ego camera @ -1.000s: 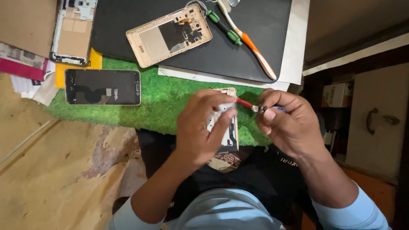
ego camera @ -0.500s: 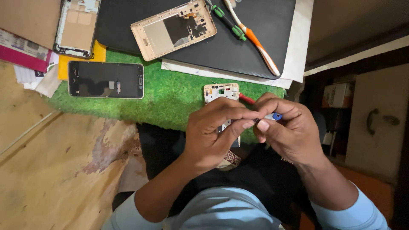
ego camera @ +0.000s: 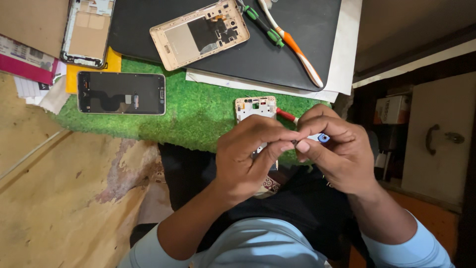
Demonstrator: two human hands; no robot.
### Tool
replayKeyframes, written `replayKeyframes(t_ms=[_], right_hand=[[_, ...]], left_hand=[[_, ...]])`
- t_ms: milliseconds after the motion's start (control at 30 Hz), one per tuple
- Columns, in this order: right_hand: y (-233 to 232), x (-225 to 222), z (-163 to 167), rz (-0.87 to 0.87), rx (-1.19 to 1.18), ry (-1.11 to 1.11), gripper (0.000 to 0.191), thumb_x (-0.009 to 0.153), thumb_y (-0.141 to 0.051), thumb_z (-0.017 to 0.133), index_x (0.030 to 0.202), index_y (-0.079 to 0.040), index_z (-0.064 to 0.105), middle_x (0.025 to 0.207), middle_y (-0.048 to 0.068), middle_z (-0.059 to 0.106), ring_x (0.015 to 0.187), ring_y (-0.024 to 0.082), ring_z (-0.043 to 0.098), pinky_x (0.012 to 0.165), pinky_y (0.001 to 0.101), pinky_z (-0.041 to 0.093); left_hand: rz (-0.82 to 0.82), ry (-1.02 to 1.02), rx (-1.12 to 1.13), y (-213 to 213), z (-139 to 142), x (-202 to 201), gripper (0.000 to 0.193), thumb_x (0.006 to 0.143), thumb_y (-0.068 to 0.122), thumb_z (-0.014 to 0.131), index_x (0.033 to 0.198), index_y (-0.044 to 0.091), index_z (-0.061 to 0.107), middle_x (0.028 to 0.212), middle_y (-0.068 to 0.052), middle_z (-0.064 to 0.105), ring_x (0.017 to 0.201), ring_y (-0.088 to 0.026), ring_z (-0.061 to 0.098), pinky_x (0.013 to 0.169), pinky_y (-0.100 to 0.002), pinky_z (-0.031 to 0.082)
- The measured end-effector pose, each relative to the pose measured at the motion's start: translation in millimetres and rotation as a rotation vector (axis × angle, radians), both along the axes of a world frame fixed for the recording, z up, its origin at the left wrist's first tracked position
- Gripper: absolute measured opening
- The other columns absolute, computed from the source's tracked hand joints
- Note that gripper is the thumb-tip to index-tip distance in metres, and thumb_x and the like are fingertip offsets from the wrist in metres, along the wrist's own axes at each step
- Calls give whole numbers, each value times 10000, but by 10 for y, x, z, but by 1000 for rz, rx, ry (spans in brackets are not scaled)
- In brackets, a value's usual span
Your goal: The person repairs a disassembled smartphone at a workbench. They handle the phone's mid-frame and small internal components, use a toothbrush on the chassis, pick at parts with tweezers, and drive screws with a red-handled screwdriver while other phone parts and tools lie on the mat.
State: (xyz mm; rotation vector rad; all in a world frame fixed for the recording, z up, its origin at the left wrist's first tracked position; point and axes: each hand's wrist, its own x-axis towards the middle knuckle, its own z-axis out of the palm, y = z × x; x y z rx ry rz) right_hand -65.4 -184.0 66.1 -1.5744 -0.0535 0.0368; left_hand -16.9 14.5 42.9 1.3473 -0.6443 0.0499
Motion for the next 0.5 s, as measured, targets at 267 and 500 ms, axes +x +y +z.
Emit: replayKeyframes(t_ms=[267,500], right_hand=[[-26,7,17,23,-53,-14,95,948,18,703,1041,33,719,1010,89,632,823,107,636,701,216,551],[73,-26,13,-177,-511,-447,194,890,-43,817,1066,1,747,981,80,659,796,108,630,661,203,487]], left_hand=[[-7,-25,53,27,5,-14,163,999,41,744,1158,75,724,1050,-55,672,815,-106,694,671,-223,556],[42,46,39,5,22,-46,133,994,44,752,1123,46,720,1017,-72,693,838,-123,704,724,-246,575]])
